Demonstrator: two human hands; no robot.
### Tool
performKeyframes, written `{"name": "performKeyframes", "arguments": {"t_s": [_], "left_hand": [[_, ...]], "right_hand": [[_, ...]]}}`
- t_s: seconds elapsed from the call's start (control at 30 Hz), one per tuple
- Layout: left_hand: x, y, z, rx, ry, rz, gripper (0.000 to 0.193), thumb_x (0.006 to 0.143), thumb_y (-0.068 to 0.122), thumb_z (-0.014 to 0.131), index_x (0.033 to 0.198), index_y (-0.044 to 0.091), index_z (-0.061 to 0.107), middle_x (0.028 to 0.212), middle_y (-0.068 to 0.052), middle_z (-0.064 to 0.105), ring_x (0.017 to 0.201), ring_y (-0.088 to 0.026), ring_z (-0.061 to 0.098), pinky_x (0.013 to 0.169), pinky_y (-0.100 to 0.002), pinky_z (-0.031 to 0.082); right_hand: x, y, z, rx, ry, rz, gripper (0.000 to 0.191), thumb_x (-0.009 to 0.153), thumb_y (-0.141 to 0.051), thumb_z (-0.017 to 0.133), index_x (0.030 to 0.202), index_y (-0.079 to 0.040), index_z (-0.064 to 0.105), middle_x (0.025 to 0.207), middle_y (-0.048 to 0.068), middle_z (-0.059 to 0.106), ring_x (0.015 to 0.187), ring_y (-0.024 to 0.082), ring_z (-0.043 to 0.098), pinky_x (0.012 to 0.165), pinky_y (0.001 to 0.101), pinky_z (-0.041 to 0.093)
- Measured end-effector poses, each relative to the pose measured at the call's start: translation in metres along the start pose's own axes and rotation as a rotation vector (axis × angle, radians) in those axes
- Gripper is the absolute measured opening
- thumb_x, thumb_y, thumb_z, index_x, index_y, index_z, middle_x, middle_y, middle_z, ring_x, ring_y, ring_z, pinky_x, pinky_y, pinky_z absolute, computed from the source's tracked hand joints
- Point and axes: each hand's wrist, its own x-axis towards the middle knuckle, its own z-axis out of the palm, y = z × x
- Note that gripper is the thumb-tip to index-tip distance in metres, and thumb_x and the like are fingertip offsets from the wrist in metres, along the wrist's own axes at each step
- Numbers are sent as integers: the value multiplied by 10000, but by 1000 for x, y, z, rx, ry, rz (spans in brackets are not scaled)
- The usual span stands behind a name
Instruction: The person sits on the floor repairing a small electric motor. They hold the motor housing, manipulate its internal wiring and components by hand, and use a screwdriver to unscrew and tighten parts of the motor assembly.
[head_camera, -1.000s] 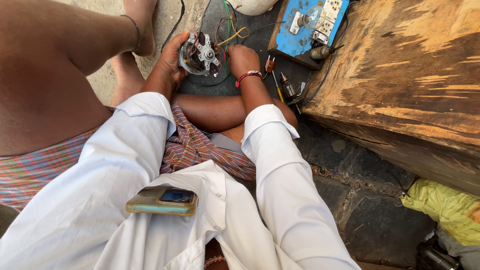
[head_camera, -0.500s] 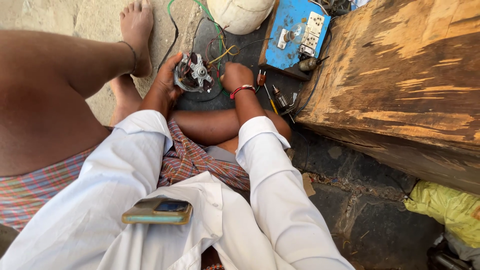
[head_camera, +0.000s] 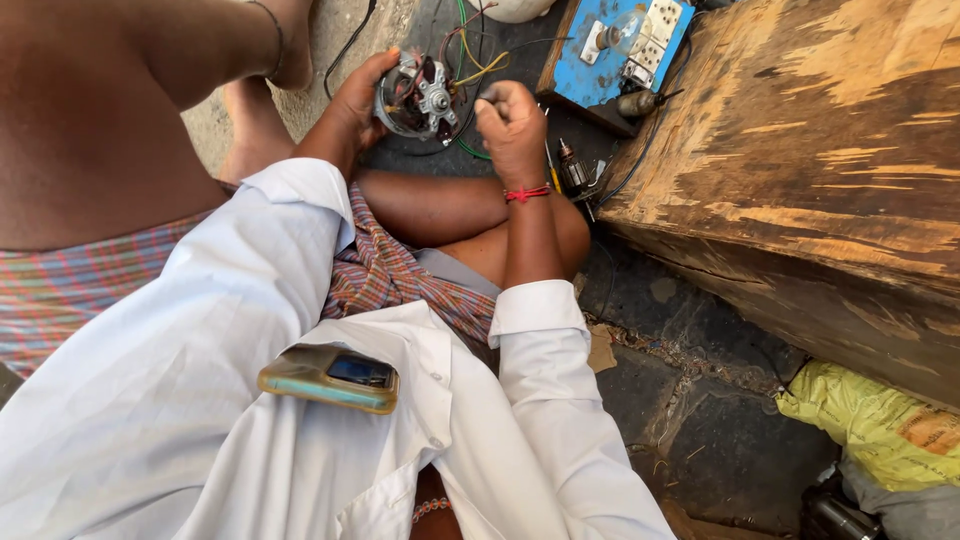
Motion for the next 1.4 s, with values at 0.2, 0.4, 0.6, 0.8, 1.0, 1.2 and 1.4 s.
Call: {"name": "performKeyframes", "arguments": {"t_s": [0.2, 0.4, 0.6, 0.8, 1.0, 1.2, 1.4], "left_hand": [[-2, -2, 2, -9, -4, 2, 440, 938, 458, 676, 1188, 95, 686, 1049, -123, 771, 920, -253, 770, 887, -487, 648], [-4, -2, 4, 11, 39, 1, 466, 941, 464, 648, 1171, 61, 693, 1005, -129, 785, 902, -247, 781, 867, -475, 661], [-3, -2, 6, 17, 49, -1, 460, 949, 457, 660, 1172, 56, 690, 997, -134, 782, 877, -242, 779, 863, -475, 660], [-2, -4, 4, 37, 54, 31, 416, 951, 441, 655, 1154, 77, 667, 984, -129, 774, 859, -231, 781, 829, -467, 674], [0, -5, 2, 48, 69, 28, 432, 949, 445, 650, 1160, 70, 669, 979, -135, 779, 860, -234, 786, 835, -465, 676], [1, -6, 1, 56, 77, 14, 435, 941, 452, 635, 1150, 73, 677, 971, -135, 778, 847, -228, 788, 820, -465, 680], [1, -5, 2, 29, 65, 10, 438, 956, 443, 635, 1151, 55, 686, 958, -143, 781, 828, -236, 788, 816, -470, 680]], "right_hand": [[-2, 5, 17, -247, -83, -165, 81, 941, -48, 712, 986, -24, 649, 742, -46, 636, 639, 3, 527, 572, 196, 444], [0, 4, 16, -336, -93, -162, 79, 929, -60, 715, 970, -31, 655, 721, -44, 656, 622, 3, 553, 573, 199, 466], [0, 4, 16, -338, -85, -181, 85, 930, -58, 729, 982, -34, 666, 742, -27, 665, 639, 13, 565, 586, 204, 487], [-2, 3, 17, -364, -88, -185, 81, 932, -56, 729, 998, -49, 684, 752, -27, 685, 641, 6, 589, 588, 204, 502], [-4, -1, 16, -406, -90, -215, 82, 937, -60, 735, 1013, -54, 704, 755, -24, 687, 643, 10, 595, 589, 204, 508], [-5, -1, 16, -430, -85, -228, 96, 938, -70, 735, 1028, -55, 707, 776, -14, 713, 656, 15, 631, 596, 204, 523], [-5, -3, 17, -446, -83, -229, 87, 946, -79, 734, 1028, -63, 708, 776, -4, 722, 652, 26, 640, 593, 213, 529]]}}
